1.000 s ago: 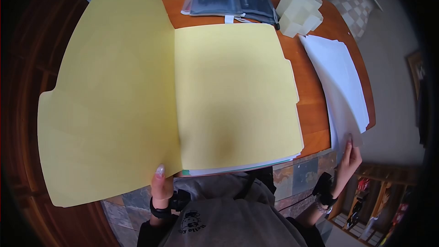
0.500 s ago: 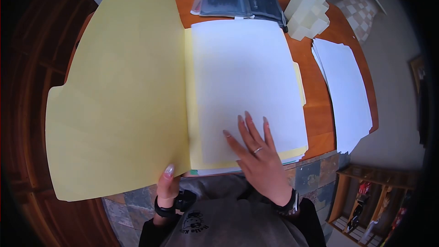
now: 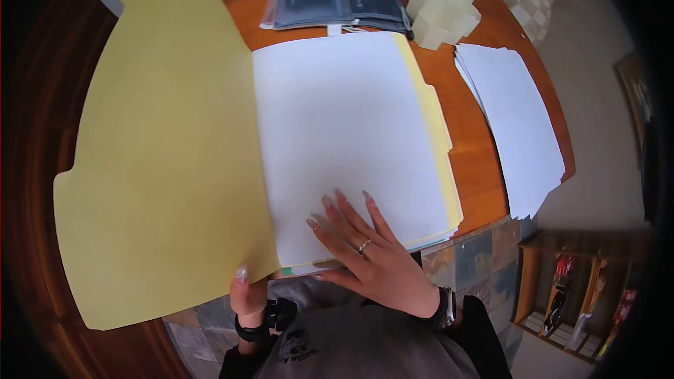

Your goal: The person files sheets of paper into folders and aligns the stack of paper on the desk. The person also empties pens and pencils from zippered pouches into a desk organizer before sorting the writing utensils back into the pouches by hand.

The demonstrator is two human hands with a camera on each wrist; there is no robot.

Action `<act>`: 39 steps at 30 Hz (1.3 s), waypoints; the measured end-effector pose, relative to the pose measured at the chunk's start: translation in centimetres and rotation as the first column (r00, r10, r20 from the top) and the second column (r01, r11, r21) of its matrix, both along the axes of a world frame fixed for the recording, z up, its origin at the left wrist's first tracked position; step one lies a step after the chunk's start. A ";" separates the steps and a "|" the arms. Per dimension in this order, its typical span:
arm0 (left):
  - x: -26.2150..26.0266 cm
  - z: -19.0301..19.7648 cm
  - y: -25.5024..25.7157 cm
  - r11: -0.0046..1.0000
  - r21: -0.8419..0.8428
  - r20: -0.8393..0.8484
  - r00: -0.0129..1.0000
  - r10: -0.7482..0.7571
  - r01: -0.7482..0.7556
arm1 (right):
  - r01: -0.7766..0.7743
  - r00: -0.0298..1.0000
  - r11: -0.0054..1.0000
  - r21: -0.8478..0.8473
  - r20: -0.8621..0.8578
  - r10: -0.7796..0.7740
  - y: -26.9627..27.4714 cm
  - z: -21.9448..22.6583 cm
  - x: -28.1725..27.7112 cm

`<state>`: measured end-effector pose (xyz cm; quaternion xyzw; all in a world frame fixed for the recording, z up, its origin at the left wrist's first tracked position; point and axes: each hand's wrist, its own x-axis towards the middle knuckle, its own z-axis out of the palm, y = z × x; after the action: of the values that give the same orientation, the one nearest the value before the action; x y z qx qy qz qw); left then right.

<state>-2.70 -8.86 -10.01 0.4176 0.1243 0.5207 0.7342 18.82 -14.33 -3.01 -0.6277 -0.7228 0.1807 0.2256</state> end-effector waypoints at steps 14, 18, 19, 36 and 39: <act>0.4 0.0 0.3 0.997 0.049 0.035 0.998 0.061 -0.062 | 0.859 0.384 0.478 0.184 0.385 -0.839 -9.6 -3.0 16.0; 0.5 0.1 0.5 0.993 0.076 0.000 0.995 0.095 -0.095 | 0.834 0.456 0.544 0.093 0.440 -0.774 -9.5 -1.7 14.3; 0.4 0.0 0.5 0.992 0.078 0.001 0.995 0.098 -0.098 | 0.814 0.505 0.573 0.096 0.372 -0.779 -9.5 -1.2 13.9; 0.0 2.5 0.9 0.941 0.154 0.097 0.953 0.288 -0.300 | 0.776 0.627 0.592 0.218 -0.377 -0.682 -4.8 -0.7 7.6; 0.8 4.2 1.2 0.893 0.151 0.200 0.898 0.392 -0.423 | 0.812 0.575 0.546 0.205 -0.442 -0.688 -3.8 -0.5 7.0</act>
<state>-1.90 -7.67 -5.84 0.4060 0.0981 0.7054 0.5727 25.85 -18.08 -3.47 -0.7836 -0.3536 0.0143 0.5107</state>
